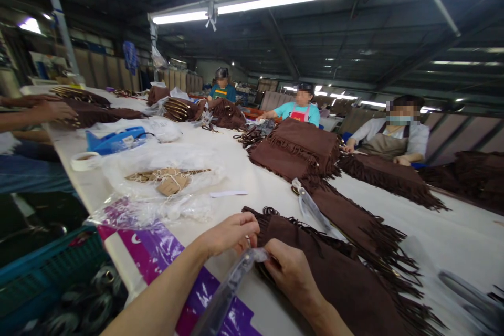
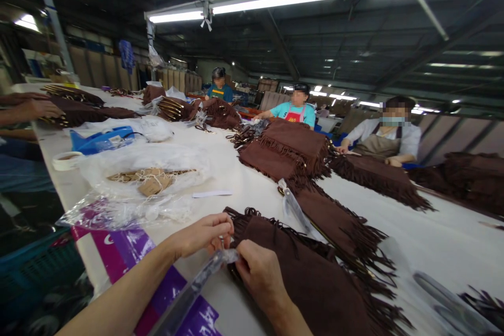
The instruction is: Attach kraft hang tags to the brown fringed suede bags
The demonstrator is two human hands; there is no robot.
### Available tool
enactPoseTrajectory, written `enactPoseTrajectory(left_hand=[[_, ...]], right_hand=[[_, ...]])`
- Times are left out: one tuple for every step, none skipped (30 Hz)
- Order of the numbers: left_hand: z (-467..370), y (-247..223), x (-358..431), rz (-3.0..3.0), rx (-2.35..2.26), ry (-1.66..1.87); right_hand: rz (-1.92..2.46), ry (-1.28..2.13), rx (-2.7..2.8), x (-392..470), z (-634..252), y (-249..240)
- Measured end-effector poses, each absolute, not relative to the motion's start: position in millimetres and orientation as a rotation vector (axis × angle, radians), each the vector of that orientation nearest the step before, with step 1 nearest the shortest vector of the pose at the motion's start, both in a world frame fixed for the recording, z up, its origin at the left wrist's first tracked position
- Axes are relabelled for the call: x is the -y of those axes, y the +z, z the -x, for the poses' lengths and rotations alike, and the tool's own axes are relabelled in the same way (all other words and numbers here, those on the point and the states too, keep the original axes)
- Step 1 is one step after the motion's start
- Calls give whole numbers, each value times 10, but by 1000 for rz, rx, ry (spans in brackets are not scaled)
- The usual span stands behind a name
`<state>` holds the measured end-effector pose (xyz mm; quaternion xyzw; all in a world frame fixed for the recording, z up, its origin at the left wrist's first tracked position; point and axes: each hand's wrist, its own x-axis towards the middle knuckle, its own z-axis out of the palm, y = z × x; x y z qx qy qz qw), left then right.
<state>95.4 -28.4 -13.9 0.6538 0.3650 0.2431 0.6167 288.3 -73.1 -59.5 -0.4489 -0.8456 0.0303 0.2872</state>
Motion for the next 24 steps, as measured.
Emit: enactPoseTrajectory(left_hand=[[-954,-158,275,-1454,-863,535],[-953,-181,267,-1443,-887,505],[-953,-204,261,-1477,-908,476],[-953,-226,257,-1541,-919,448],[-953,-246,256,-1615,-920,424],[-954,-263,256,-1686,-911,411],[-957,-278,256,-1743,-896,413],[-962,-294,255,-1785,-886,429],[-967,-309,254,-1820,-879,452],[-973,-323,251,-1852,-870,480],[-977,-336,246,-1880,-856,502],[-979,-345,242,-1906,-838,515],[-978,-349,237,-1929,-819,521],[-975,-346,234,-1947,-807,521],[-971,-335,231,-1959,-808,519],[-966,-319,230,-1965,-825,520],[-963,-299,229,-1971,-851,528],[-963,-276,228,-1979,-881,550],[-966,-254,226,-1983,-906,583],[-973,-234,225,-1979,-922,631],[-984,-217,224,-1964,-925,688],[-998,-204,224,-1940,-916,747],[-1014,-193,225,-1909,-902,800],[-1031,-185,229,-1876,-889,843]], right_hand=[[1151,29,2272,749,-2897,-620],[1115,-19,2286,766,-2908,-636],[1094,-61,2299,780,-2916,-646],[1086,-97,2310,791,-2920,-651],[1083,-130,2318,798,-2922,-653],[1083,-159,2324,802,-2920,-655],[1085,-182,2327,803,-2917,-656],[1088,-203,2327,803,-2912,-658],[1094,-216,2326,802,-2906,-659],[1100,-222,2325,800,-2899,-657],[1108,-217,2324,800,-2892,-651],[1118,-194,2323,801,-2888,-639],[1128,-142,2320,804,-2887,-620],[1140,-52,2313,808,-2892,-592],[1154,71,2299,813,-2902,-556],[1170,215,2274,818,-2918,-516],[1184,361,2232,823,-2939,-474],[1197,499,2175,826,-2964,-434],[1213,626,2100,827,-2989,-399],[1235,738,2009,824,-3010,-372],[1264,836,1910,817,-3024,-355],[1294,919,1811,805,-3028,-347],[1322,986,1723,789,-3020,-345],[1342,1032,1657,770,-3000,-348]])
